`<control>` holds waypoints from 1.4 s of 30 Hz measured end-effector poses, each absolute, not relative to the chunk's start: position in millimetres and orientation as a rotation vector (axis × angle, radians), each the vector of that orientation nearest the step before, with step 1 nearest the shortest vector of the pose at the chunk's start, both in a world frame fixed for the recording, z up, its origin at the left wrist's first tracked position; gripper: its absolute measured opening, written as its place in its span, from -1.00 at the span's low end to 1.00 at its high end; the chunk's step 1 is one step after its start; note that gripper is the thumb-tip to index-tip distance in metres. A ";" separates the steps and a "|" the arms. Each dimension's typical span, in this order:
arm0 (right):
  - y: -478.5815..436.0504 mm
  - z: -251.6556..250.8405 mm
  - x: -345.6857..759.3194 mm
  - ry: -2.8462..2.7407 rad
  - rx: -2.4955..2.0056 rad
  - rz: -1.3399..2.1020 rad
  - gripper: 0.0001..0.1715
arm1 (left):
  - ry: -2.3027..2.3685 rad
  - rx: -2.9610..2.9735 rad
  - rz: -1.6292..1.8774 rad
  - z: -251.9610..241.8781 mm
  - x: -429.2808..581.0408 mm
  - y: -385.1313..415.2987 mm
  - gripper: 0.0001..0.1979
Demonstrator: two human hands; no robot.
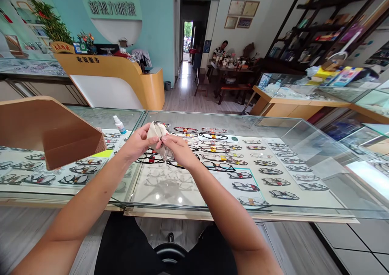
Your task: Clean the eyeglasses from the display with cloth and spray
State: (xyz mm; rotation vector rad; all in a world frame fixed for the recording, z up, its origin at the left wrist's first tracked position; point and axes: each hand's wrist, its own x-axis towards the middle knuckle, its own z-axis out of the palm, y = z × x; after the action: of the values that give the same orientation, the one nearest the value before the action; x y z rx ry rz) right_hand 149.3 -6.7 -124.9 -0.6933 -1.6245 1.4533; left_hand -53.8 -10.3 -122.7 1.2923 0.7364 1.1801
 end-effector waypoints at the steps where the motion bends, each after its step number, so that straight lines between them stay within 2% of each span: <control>1: -6.6 -125.5 149.0 -1.625 -0.688 1.451 -0.31 | 0.732 1.312 1.177 -124.3 -53.2 -9.7 -0.38; 19: -15.2 -129.6 142.8 -1.804 -0.596 1.336 -0.23 | 0.954 1.355 1.475 -125.7 -39.7 -22.5 -0.45; 24: -15.1 -130.9 139.3 -1.800 -0.581 1.317 -0.22 | 0.985 1.301 1.549 -128.1 -38.5 -20.2 -0.39; 28: -12.2 -128.3 142.1 -1.751 -0.613 1.317 -0.23 | 0.896 1.306 1.396 -122.4 -49.5 -13.0 -0.33; 34: -9.4 -122.4 149.0 -1.603 -0.642 1.451 -0.29 | 0.731 1.303 1.125 -110.5 -64.3 -10.6 -0.42; 42: -8.6 -126.0 146.7 -1.539 -0.648 1.541 -0.31 | 0.761 1.343 1.154 -116.4 -55.2 -14.0 -0.38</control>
State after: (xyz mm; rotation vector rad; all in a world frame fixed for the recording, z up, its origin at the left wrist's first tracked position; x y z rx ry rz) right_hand 146.7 -8.6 -126.0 -0.6480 -1.5395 1.5412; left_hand -55.2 -14.0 -116.4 1.3429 0.7606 1.1540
